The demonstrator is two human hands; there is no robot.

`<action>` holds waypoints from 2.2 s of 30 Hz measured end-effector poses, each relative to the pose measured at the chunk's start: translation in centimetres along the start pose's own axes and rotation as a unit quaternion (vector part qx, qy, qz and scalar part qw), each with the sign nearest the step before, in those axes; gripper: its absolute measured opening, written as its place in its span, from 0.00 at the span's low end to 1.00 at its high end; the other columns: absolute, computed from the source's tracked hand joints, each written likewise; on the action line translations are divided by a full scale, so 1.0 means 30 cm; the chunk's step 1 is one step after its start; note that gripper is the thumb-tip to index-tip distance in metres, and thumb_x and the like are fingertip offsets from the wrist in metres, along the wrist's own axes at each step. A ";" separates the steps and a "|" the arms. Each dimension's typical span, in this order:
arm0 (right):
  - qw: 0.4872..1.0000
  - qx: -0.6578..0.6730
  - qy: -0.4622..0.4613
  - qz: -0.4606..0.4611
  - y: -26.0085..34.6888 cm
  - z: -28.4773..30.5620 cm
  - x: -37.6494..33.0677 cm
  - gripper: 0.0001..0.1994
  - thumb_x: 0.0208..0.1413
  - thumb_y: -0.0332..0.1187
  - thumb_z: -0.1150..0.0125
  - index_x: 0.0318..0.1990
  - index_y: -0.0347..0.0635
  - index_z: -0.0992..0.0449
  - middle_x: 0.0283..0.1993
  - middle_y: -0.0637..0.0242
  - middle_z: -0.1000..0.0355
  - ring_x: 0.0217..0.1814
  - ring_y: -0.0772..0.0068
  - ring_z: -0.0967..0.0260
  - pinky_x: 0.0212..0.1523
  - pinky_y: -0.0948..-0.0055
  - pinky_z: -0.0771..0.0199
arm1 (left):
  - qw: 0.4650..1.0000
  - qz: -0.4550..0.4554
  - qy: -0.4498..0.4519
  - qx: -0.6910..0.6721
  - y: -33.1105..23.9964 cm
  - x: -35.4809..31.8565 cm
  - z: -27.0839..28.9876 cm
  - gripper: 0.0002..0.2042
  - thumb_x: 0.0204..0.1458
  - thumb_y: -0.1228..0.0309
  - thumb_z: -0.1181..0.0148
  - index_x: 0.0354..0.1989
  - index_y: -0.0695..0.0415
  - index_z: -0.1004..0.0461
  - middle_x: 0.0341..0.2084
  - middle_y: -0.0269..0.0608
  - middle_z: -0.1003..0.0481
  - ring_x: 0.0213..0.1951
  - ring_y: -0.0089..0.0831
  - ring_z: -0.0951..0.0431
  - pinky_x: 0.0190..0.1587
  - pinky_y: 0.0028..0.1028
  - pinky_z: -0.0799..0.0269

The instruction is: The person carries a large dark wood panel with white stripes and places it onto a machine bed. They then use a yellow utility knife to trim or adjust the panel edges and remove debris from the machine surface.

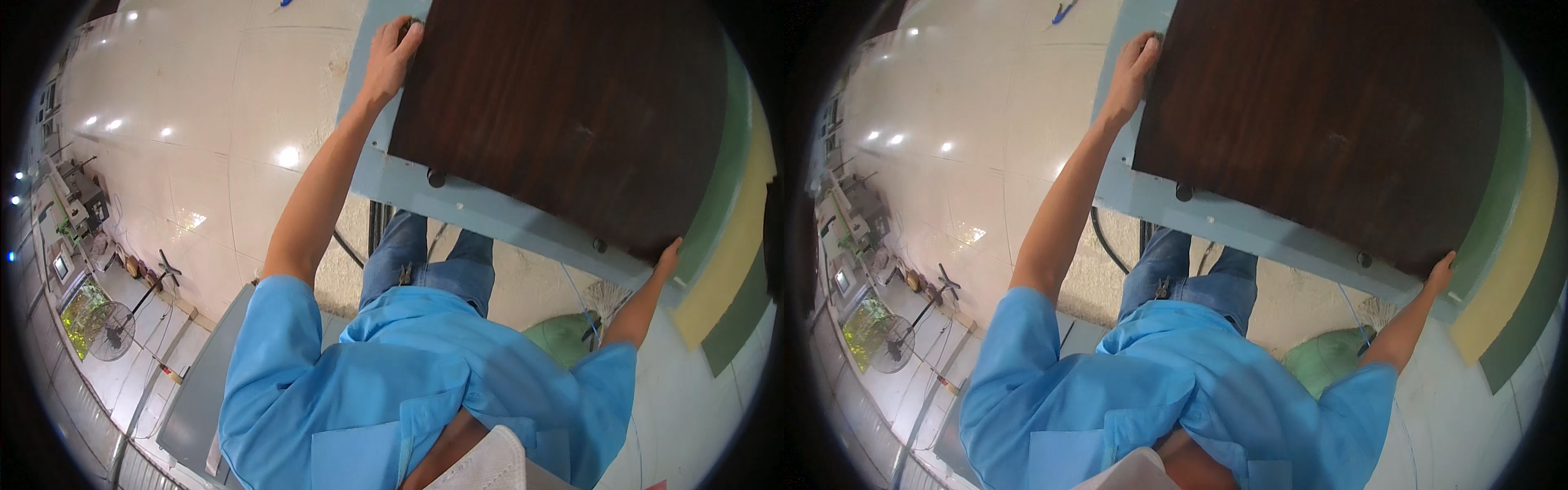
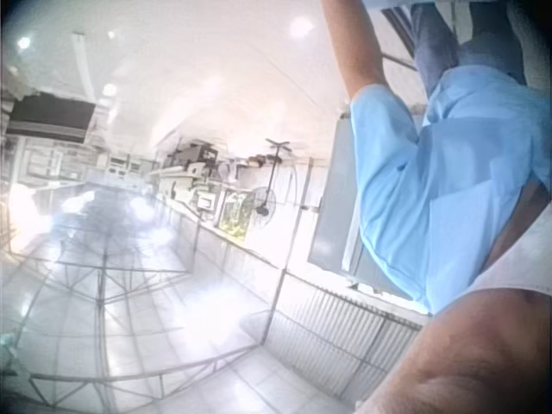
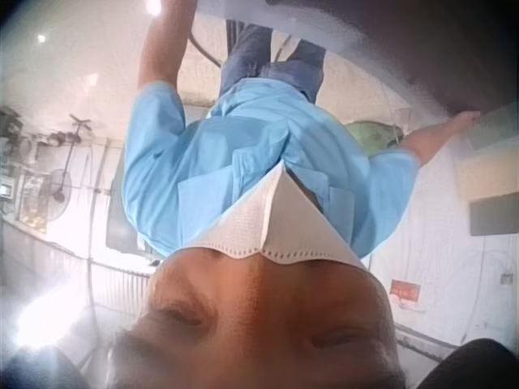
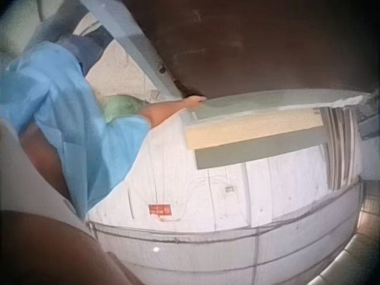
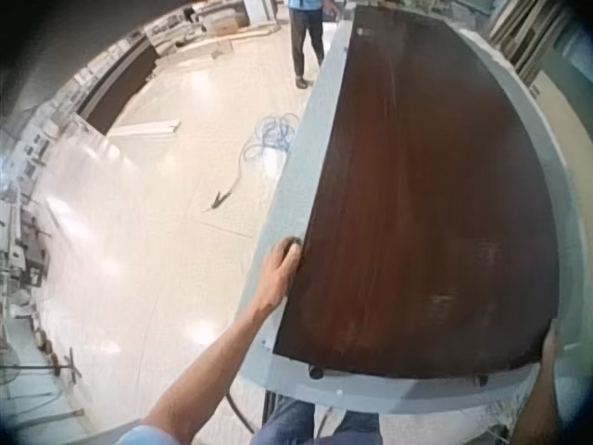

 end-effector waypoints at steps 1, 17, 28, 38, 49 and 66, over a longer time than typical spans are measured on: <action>1.000 0.025 -0.002 -0.009 0.004 0.005 -0.011 0.44 0.59 0.67 0.57 0.61 0.27 0.33 0.65 0.47 0.35 0.68 0.46 0.40 0.65 0.58 0.42 | 1.000 0.009 0.007 -0.016 -0.010 -0.012 -0.009 0.33 0.62 0.48 0.53 0.64 0.65 0.40 0.61 0.56 0.37 0.63 0.45 0.39 0.65 0.36 0.45; 0.996 0.006 -0.039 0.084 -0.049 0.018 0.058 0.44 0.58 0.68 0.57 0.61 0.28 0.33 0.64 0.46 0.34 0.67 0.48 0.39 0.65 0.61 0.42 | 0.967 -0.027 0.109 -0.230 -0.081 -0.145 -0.043 0.28 0.63 0.66 0.48 0.69 0.64 0.46 0.65 0.46 0.39 0.66 0.33 0.41 0.67 0.29 0.48; 0.987 -0.034 -0.050 0.149 -0.076 0.025 0.004 0.42 0.59 0.66 0.59 0.62 0.32 0.34 0.65 0.47 0.36 0.69 0.45 0.41 0.66 0.60 0.43 | 0.964 0.037 0.145 -0.220 -0.031 -0.224 -0.058 0.35 0.62 0.61 0.45 0.71 0.65 0.53 0.67 0.50 0.43 0.68 0.35 0.44 0.69 0.30 0.50; 0.995 -0.001 -0.004 0.100 -0.062 0.044 -0.048 0.41 0.63 0.63 0.60 0.62 0.27 0.35 0.65 0.46 0.35 0.66 0.45 0.39 0.64 0.58 0.41 | 0.980 0.004 0.072 -0.186 0.014 -0.240 -0.068 0.38 0.62 0.60 0.46 0.72 0.66 0.60 0.72 0.56 0.55 0.73 0.42 0.56 0.72 0.35 0.61; 0.997 -0.062 0.009 0.033 -0.053 0.030 -0.053 0.38 0.65 0.60 0.64 0.62 0.27 0.35 0.63 0.39 0.37 0.64 0.40 0.38 0.62 0.52 0.39 | 0.998 -0.047 0.029 -0.032 -0.039 0.002 -0.091 0.36 0.49 0.56 0.34 0.64 0.60 0.38 0.66 0.53 0.41 0.68 0.51 0.45 0.69 0.43 0.50; 0.830 0.045 0.069 0.552 1.149 -0.134 -1.525 0.28 0.61 0.40 0.46 0.64 0.33 0.39 0.69 0.36 0.49 0.72 0.37 0.52 0.70 0.50 0.51 | 0.995 0.059 0.005 -0.076 -0.185 -0.387 0.040 0.27 0.57 0.69 0.44 0.64 0.64 0.40 0.62 0.57 0.36 0.63 0.53 0.36 0.66 0.38 0.42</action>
Point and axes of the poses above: each hand's wrist, its own x-axis towards the middle knuckle, its own z-axis out of the back of the hand, y = z × x, the point moved 3 cm from there along x, towards the middle knuckle
